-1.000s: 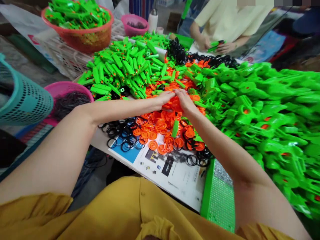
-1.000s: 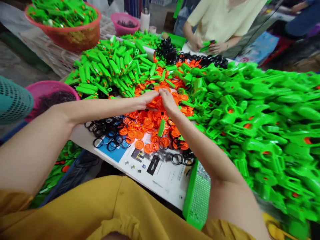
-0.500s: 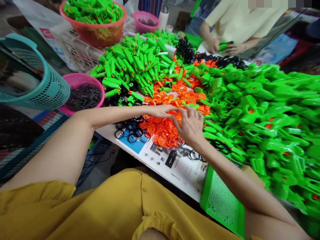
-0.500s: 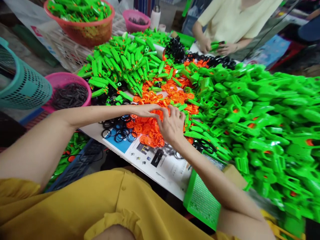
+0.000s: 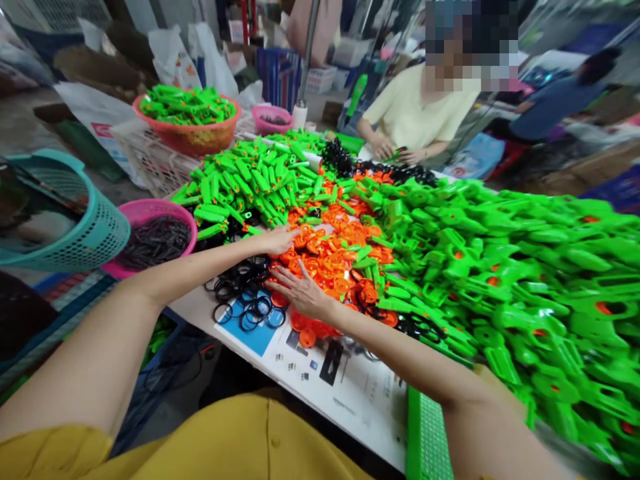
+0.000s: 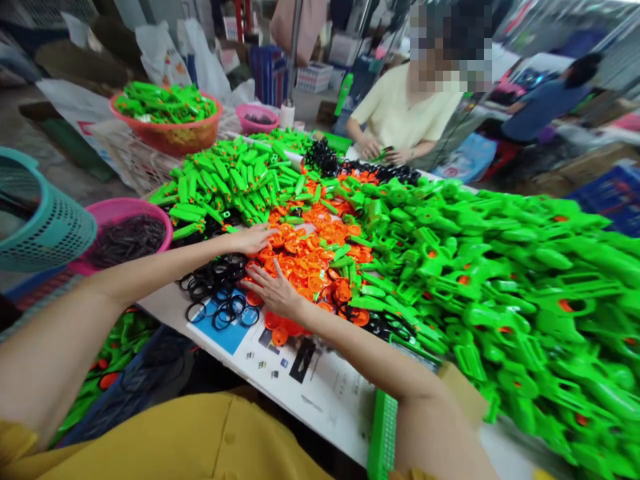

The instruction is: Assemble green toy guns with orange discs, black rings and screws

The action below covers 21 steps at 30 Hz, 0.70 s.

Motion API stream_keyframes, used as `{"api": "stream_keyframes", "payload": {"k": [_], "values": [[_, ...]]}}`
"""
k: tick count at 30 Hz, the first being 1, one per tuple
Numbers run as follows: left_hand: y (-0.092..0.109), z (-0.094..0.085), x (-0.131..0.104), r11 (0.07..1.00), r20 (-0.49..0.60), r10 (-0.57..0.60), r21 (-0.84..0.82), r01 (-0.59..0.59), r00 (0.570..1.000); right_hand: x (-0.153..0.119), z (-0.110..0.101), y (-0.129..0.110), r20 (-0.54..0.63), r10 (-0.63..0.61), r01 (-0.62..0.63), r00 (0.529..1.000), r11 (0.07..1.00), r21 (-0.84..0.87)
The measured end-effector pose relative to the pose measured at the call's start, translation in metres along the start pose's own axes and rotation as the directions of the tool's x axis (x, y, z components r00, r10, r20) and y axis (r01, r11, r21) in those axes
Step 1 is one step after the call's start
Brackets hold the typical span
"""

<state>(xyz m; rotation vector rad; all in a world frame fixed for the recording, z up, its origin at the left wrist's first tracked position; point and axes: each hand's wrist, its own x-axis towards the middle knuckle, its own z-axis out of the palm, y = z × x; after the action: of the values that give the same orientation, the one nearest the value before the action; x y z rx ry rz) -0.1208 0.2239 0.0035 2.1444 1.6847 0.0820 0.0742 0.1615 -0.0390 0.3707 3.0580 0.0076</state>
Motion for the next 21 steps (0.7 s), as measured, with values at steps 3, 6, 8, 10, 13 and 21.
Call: {"api": "stream_keyframes", "payload": {"k": [3, 6, 8, 10, 13, 21], "values": [[-0.004, 0.013, 0.008, 1.0, 0.011, 0.016, -0.008, -0.015, 1.0, 0.016, 0.001, 0.021, 0.008, 0.123, -0.123, 0.992, 0.992, -0.02], [-0.004, 0.019, 0.022, 0.999, -0.024, 0.044, -0.021, -0.045, 0.999, 0.033, -0.002, 0.043, 0.072, 0.274, -0.272, 0.959, 0.962, -0.031], [-0.002, 0.019, 0.034, 0.998, -0.056, 0.054, -0.032, -0.056, 0.997, 0.043, -0.006, 0.059, 0.116, 0.359, -0.357, 0.926, 0.933, -0.039], [0.0, 0.016, 0.044, 0.997, -0.089, 0.065, -0.042, -0.069, 0.994, 0.05, -0.01, 0.075, 0.135, 0.423, -0.421, 0.896, 0.906, -0.045], [0.004, 0.01, 0.057, 0.995, -0.124, 0.078, -0.049, -0.085, 0.989, 0.058, -0.015, 0.099, 0.15, 0.474, -0.474, 0.868, 0.88, -0.04], [0.016, 0.013, 0.053, 0.997, -0.117, 0.06, -0.049, -0.066, 0.991, 0.067, -0.038, 0.13, 0.182, 0.556, -0.573, 0.811, 0.817, 0.059]]}}
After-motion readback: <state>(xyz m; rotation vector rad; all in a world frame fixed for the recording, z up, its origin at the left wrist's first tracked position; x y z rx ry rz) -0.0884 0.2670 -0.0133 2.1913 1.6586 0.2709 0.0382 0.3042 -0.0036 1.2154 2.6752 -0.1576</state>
